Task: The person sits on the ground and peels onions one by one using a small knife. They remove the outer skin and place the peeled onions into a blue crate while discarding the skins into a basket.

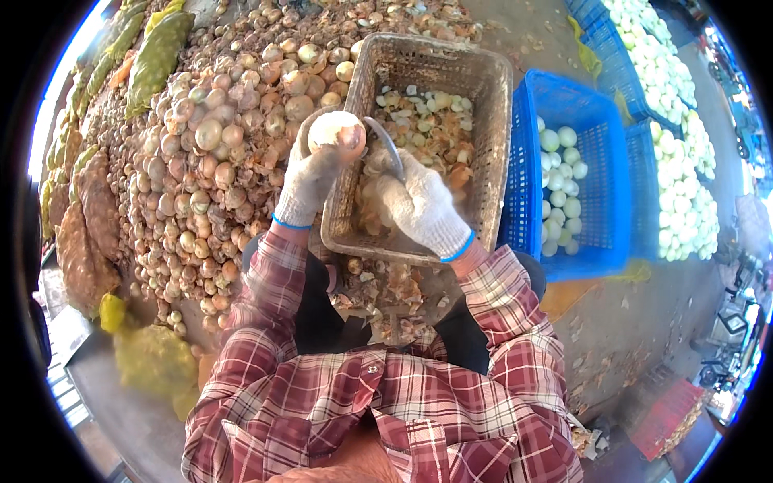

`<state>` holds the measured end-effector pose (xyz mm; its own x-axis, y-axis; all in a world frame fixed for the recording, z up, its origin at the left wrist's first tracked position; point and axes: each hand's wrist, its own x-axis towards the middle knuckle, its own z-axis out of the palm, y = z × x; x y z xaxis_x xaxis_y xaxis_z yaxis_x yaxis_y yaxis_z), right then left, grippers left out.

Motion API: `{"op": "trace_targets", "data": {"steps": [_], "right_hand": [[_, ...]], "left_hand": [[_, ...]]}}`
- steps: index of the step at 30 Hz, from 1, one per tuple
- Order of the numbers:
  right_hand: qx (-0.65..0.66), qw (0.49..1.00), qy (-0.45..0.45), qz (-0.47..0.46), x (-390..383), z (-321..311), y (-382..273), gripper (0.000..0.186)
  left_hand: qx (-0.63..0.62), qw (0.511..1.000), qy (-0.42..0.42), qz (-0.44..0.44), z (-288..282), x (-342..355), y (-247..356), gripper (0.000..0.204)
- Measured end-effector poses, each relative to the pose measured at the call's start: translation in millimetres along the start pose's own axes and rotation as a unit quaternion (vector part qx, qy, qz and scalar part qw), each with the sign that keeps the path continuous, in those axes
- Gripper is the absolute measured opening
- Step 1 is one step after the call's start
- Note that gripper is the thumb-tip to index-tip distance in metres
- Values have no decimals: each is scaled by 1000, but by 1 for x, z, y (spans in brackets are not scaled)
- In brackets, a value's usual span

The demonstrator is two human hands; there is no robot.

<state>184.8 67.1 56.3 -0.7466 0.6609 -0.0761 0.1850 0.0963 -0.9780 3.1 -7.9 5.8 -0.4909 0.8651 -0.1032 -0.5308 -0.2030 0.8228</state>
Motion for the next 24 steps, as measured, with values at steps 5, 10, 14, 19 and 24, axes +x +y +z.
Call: {"op": "trace_targets", "data": {"steps": [5, 10, 14, 19, 24], "right_hand": [[-31, 997, 1, -77, 3, 3, 21, 26], [-25, 995, -52, 86, -7, 11, 9, 31], [-286, 941, -95, 154, -14, 24, 21, 26], [-283, 946, 124, -96, -5, 9, 26, 35], [-368, 915, 101, -133, 2, 4, 26, 44]], "left_hand": [[199, 979, -4, 50, 11, -1, 7, 69], [-55, 998, -2, 9, 5, 3, -11, 57], [-306, 952, -25, -16, 4, 13, -13, 57], [-144, 988, -47, 28, 15, 14, -15, 62], [11, 997, -27, 75, 23, 10, -7, 74]]}}
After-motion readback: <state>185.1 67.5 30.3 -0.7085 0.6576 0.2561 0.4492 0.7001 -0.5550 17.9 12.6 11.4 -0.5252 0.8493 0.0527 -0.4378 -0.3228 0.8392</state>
